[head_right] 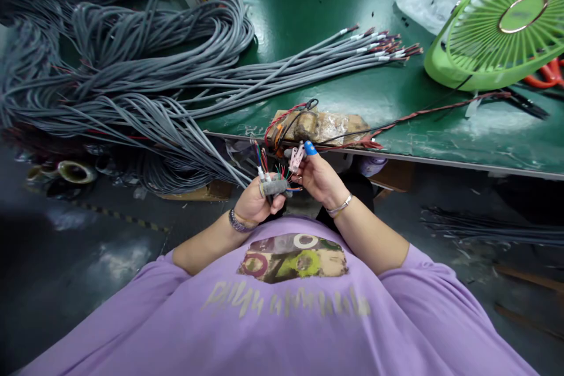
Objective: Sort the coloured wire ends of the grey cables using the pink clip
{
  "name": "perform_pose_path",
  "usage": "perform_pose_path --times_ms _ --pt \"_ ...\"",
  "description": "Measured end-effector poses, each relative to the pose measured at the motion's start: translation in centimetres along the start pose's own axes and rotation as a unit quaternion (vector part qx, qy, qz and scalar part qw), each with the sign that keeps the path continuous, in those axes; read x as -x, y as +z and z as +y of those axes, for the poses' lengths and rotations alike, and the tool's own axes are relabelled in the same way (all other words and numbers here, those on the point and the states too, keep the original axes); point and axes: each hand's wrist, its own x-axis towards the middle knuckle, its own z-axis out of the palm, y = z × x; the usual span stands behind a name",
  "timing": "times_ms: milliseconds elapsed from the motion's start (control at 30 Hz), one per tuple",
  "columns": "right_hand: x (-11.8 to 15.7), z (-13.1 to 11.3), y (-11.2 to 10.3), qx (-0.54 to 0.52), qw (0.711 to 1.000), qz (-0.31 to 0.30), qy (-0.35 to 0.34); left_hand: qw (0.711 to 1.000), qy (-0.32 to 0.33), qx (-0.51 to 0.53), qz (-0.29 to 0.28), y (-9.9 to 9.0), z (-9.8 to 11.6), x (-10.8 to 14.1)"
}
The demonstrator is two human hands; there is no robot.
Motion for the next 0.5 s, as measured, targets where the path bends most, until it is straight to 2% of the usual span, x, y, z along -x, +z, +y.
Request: perform_pose_path --times_ms 100,367,500 --pt "0.07 -0.08 0.11 -0.026 0.999 0.021 -0.003 1.0 -0.006 0.0 -0.001 0.15 0.17 -0.05" --pt "-0.44 0.39 0.36 -0.036 0.998 0.023 -0.054 1.0 -0.011 -0.014 0.0 0.26 0.14 -0.05" --pt "-0.51 0.46 0.29 -0.041 0.998 0.023 -0.053 1.0 -0.019 -0.017 0.002 0.29 0.15 -0.01"
